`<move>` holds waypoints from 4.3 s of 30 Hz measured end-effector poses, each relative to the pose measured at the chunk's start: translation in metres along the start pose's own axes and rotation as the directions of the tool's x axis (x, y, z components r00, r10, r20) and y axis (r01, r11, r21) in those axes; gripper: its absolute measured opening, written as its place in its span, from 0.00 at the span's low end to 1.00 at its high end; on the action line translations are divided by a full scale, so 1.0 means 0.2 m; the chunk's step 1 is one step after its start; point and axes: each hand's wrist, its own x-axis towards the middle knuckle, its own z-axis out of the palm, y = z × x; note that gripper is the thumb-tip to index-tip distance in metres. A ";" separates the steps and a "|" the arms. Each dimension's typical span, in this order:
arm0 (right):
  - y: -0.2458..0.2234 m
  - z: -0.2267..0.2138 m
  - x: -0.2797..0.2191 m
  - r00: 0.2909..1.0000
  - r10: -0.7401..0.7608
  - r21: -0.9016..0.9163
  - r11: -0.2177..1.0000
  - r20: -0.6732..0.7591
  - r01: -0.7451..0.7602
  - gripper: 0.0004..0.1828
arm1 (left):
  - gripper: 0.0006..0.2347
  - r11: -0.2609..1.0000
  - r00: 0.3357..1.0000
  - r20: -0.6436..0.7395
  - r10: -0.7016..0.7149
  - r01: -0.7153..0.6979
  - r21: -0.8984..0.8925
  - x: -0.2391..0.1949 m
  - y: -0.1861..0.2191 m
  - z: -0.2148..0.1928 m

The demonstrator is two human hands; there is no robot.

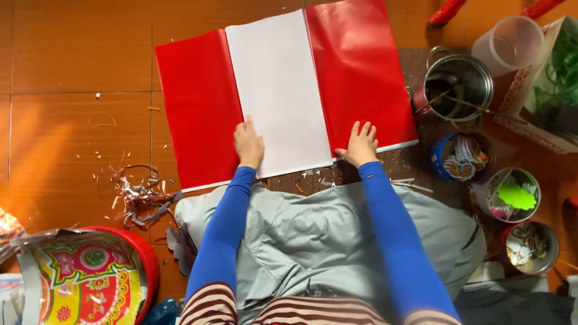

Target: Folding and cutting large sheets of red and white paper into smaller pieces.

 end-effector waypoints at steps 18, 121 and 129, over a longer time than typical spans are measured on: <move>-0.03 -0.01 0.02 0.983 0.070 0.010 0.997 0.172 -0.073 0.73 | 0.16 0.974 0.922 0.371 0.110 -0.175 0.145 -0.09 0.92 0.35; -1.24 -0.85 -1.17 -0.502 -0.797 0.922 -0.386 -0.335 -0.002 0.29 | 0.14 0.587 0.880 0.249 -0.405 0.459 -0.667 0.05 -0.74 -0.49; -1.55 -0.19 -0.68 0.816 -0.576 0.808 0.502 0.047 0.308 0.06 | 0.13 0.620 0.871 0.273 -0.408 0.484 -0.618 0.05 -0.62 -0.58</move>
